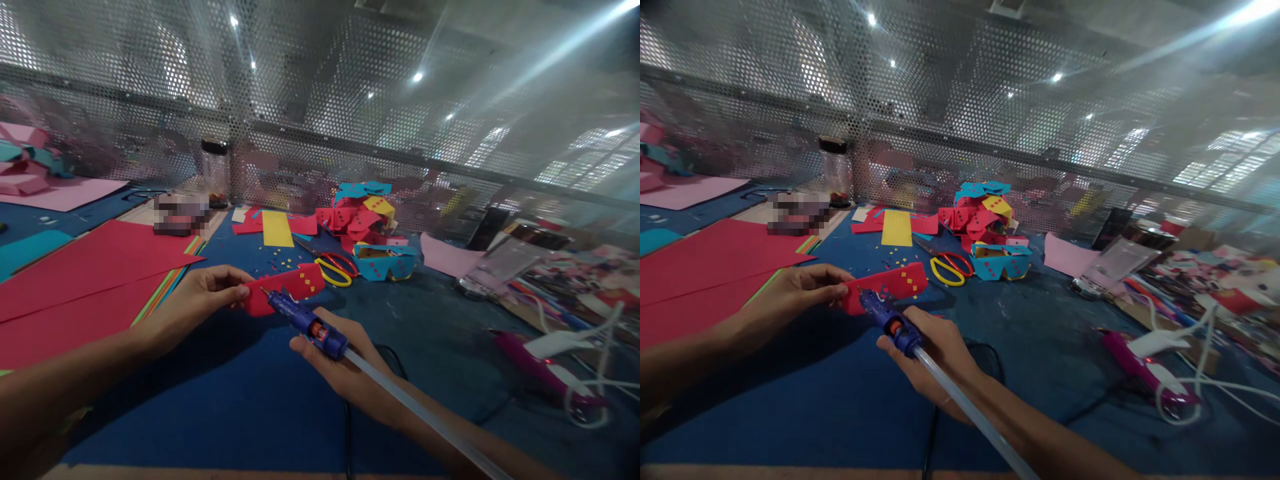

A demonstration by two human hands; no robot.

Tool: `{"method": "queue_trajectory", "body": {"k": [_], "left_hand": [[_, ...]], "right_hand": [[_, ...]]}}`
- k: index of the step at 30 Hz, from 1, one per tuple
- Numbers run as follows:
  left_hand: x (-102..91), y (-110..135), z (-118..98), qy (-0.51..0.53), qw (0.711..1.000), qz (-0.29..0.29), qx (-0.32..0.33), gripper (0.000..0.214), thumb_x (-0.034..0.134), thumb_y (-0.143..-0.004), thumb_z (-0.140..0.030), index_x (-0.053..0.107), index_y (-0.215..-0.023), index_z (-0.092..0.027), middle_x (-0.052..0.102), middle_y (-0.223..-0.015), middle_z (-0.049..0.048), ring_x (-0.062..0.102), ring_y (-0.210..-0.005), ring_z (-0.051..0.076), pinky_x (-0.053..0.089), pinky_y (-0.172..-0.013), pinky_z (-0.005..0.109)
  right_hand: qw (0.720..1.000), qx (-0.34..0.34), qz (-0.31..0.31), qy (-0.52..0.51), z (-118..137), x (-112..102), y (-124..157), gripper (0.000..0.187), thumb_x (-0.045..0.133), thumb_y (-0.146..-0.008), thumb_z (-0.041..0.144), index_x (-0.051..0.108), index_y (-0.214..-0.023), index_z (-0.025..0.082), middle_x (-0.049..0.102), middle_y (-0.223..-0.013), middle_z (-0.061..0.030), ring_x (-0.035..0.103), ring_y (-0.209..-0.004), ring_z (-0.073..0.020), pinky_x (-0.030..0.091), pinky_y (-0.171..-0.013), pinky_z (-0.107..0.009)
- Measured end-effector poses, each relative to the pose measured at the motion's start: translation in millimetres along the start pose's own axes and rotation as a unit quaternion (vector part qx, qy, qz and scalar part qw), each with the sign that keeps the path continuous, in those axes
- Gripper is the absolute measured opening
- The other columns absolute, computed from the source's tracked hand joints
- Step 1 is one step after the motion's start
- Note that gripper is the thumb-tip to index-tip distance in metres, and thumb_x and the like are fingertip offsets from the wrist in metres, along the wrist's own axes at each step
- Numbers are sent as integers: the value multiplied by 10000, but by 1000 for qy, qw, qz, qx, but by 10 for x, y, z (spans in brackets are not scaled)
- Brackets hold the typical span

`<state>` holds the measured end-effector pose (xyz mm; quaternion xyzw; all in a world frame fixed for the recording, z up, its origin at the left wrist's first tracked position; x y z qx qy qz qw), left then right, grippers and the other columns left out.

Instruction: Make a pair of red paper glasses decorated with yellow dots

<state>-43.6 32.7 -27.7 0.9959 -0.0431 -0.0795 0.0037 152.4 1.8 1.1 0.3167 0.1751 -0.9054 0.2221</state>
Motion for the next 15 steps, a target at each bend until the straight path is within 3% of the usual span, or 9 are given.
{"method": "queue_trajectory", "body": {"k": [6,11,15], "left_hand": [[-11,-2,20,7,1000,-7,-5,233,763,-790,-408,746,-912,-210,699,-778,-6,573,-695,137,448,-654,247],[-18,6,5,7,1000,-12,-1,223,762,-781,-405,749,-904,-220,708,-771,4,588,-694,154,466,-664,271],[-22,19,-21,13,1000,-19,1,230,774,-761,-420,750,-878,-223,707,-749,9,601,-684,162,470,-658,279]], "right_hand": [[995,79,-11,-66,-232,27,39,330,624,-900,529,592,-838,207,574,-667,31,519,-553,-108,422,-525,-233],[985,154,-26,-68,-405,24,90,408,645,-836,602,642,-834,194,631,-701,-21,600,-587,-147,503,-563,-281],[986,145,3,-88,-356,43,57,402,624,-854,587,641,-820,187,635,-709,-28,578,-553,-126,508,-558,-283]]}}
Point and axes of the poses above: each hand's wrist, its own y-axis away from the middle knuckle, its own x-axis out of the palm, z = x × y, the point moved 10 cm from there along -y, towards the middle knuckle
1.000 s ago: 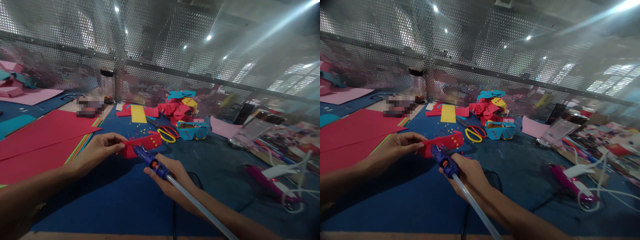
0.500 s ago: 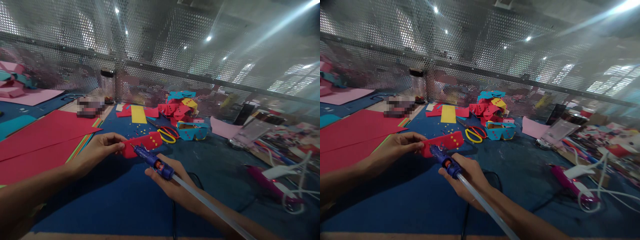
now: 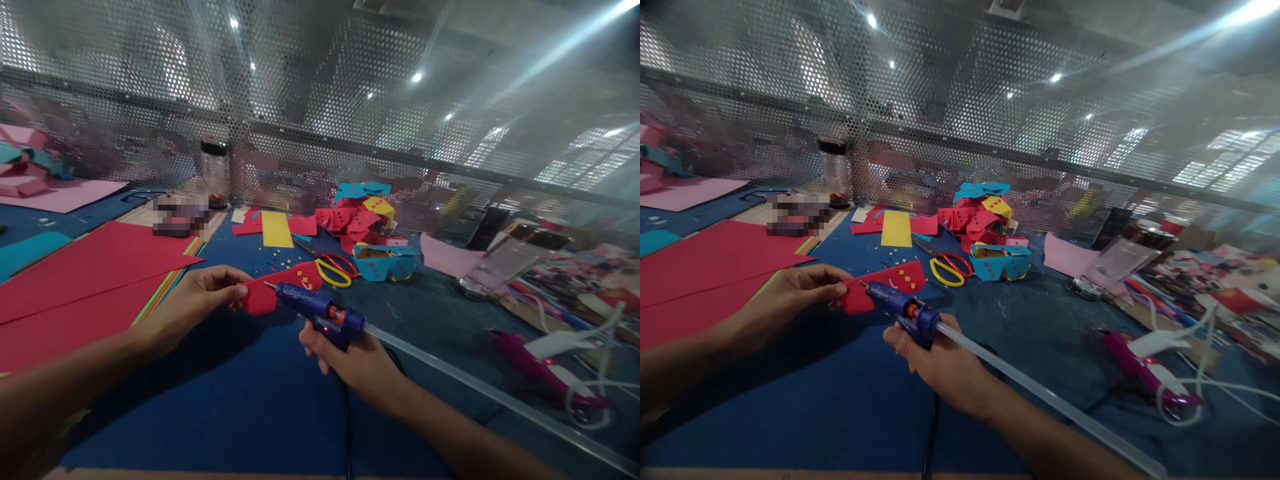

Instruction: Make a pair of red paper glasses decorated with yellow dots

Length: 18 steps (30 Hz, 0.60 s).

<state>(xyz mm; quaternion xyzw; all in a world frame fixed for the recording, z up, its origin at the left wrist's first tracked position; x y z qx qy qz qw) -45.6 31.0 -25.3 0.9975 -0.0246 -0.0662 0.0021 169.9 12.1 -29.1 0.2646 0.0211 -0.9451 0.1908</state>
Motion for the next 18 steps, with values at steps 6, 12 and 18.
{"method": "queue_trajectory", "body": {"k": [6,12,18], "left_hand": [[-24,-12,5,-1,1000,-11,1,294,776,-748,-442,755,-907,-195,718,-757,33,615,-689,179,480,-644,289],[-94,-43,80,14,1000,-18,3,268,767,-781,-423,758,-936,-205,690,-758,15,612,-709,166,491,-658,272],[-193,-61,143,23,999,-44,-18,307,790,-777,-445,769,-971,-208,683,-787,18,602,-741,167,499,-670,266]], "right_hand": [[997,-50,23,-58,194,-35,-27,338,621,-883,521,599,-821,189,619,-698,0,505,-486,-81,450,-501,-241],[995,-44,33,-86,242,-177,-24,414,643,-859,604,565,-864,198,620,-701,14,503,-483,-75,479,-519,-248],[997,-57,-14,-49,270,-555,-30,442,647,-847,638,558,-857,205,633,-702,8,519,-485,-83,482,-511,-257]]}}
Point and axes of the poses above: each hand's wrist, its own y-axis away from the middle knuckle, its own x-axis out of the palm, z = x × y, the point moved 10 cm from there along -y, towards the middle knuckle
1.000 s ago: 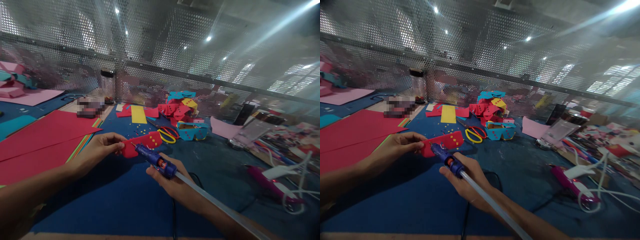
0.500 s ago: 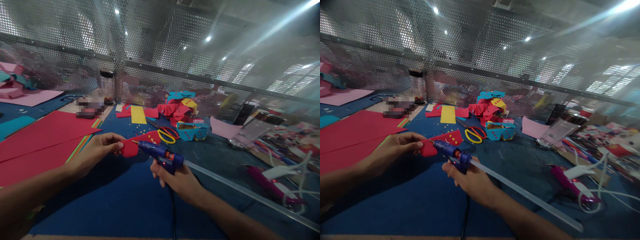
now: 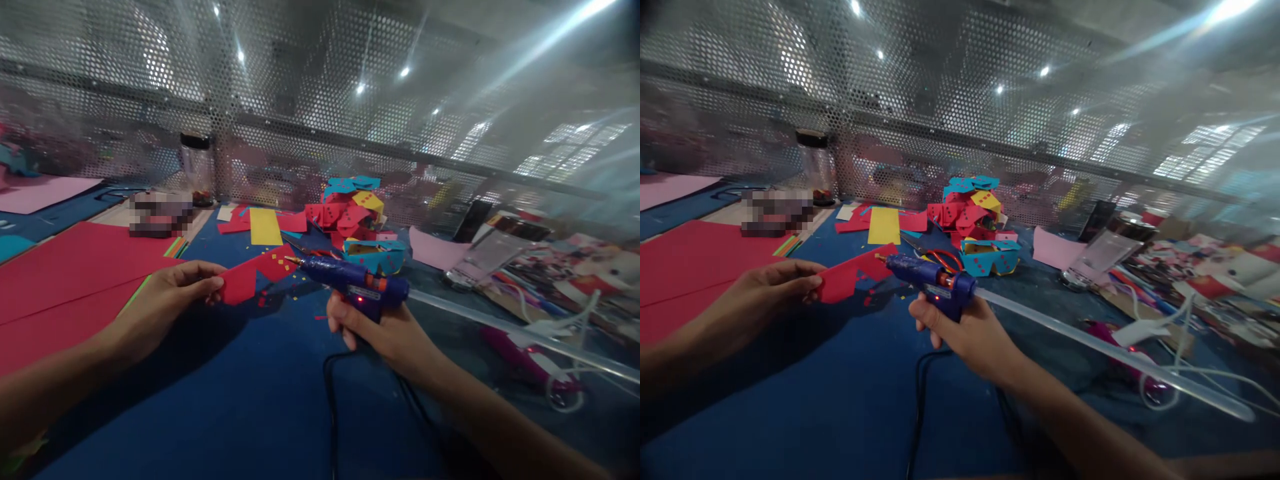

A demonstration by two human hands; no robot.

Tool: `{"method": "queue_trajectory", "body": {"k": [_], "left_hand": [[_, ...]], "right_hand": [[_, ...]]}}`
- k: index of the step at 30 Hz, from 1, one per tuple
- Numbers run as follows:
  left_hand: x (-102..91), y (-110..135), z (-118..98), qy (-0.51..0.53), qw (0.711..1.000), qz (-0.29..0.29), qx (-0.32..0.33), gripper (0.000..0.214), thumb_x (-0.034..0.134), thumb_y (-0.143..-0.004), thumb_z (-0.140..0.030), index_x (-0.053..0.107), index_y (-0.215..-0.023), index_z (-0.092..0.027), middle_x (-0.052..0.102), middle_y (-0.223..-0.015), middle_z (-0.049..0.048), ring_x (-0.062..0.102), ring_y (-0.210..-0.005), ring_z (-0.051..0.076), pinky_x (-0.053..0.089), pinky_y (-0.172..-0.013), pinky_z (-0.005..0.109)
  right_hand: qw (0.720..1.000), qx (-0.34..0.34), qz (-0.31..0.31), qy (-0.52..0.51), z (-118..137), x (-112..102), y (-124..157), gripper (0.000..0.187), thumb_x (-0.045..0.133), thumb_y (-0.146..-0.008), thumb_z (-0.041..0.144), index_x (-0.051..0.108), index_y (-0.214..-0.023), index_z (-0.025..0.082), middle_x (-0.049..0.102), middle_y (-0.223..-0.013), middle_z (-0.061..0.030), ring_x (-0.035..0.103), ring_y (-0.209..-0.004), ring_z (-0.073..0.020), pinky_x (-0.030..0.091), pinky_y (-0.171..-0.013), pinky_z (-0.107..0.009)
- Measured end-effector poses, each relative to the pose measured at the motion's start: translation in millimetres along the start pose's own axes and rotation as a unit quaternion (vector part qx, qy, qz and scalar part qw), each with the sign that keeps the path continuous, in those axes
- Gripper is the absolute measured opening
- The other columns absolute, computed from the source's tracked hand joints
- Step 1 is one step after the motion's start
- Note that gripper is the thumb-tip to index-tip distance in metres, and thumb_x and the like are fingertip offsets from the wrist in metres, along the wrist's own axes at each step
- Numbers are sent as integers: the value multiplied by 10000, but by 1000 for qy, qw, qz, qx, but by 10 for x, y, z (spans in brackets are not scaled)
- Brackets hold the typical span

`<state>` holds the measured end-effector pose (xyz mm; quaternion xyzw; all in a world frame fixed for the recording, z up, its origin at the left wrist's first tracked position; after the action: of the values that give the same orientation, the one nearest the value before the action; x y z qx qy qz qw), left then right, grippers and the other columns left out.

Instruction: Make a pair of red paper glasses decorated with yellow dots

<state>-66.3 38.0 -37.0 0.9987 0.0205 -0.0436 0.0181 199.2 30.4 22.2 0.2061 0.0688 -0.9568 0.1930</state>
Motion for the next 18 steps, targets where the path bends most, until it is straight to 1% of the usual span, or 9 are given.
{"method": "queue_trajectory", "body": {"k": [3,6,8,10,14,16,18], "left_hand": [[-64,-8,-5,25,999,-27,-12,342,834,-724,-464,777,-952,-215,688,-777,10,598,-732,163,512,-659,256],[-147,-11,0,60,996,-66,-29,298,870,-690,-414,772,-905,-232,685,-764,-24,594,-737,132,510,-668,209],[-201,-13,13,68,993,-92,-42,269,879,-673,-357,771,-886,-233,687,-765,-37,591,-733,119,503,-663,193],[-236,-18,20,60,991,-106,-47,249,872,-664,-327,776,-873,-233,693,-769,-36,595,-737,123,502,-661,200],[-286,-33,85,44,991,-116,-58,264,875,-632,-363,785,-860,-266,704,-772,-34,595,-757,144,508,-656,215],[-348,-34,148,38,988,-133,-65,285,887,-617,-382,782,-860,-278,701,-783,-39,588,-755,145,510,-641,213],[-373,-50,236,21,988,-127,-82,303,883,-647,-366,774,-920,-293,703,-821,-48,603,-788,144,523,-681,216]], "right_hand": [[999,-16,-23,29,8,-184,-8,397,627,-877,599,555,-845,210,630,-696,16,517,-479,-82,479,-511,-254],[998,-13,-27,50,-74,-272,-21,353,611,-899,548,566,-831,205,631,-702,14,523,-489,-82,480,-523,-247],[998,9,-24,62,-201,-287,-34,335,610,-896,531,581,-848,201,642,-713,6,533,-500,-90,479,-523,-248],[996,39,-22,81,-363,-293,-44,338,604,-894,534,596,-873,197,653,-716,-1,541,-509,-103,477,-527,-257],[984,92,-14,151,-658,-307,-60,392,555,-921,562,624,-836,185,669,-707,-24,580,-557,-133,486,-595,-289],[979,112,-4,170,-747,-312,-76,399,541,-929,560,629,-829,183,673,-711,-29,589,-570,-139,485,-610,-294],[976,130,3,178,-794,-321,-103,378,549,-930,540,627,-830,184,678,-722,-26,593,-573,-137,481,-607,-290]]}}
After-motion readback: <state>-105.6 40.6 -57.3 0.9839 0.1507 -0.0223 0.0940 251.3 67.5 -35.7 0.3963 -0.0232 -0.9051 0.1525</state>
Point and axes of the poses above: each hand's wrist, its own y-axis away from the middle knuckle, its own x-axis out of the palm, z = x × y, the point moved 10 cm from there along -y, towards the middle knuckle
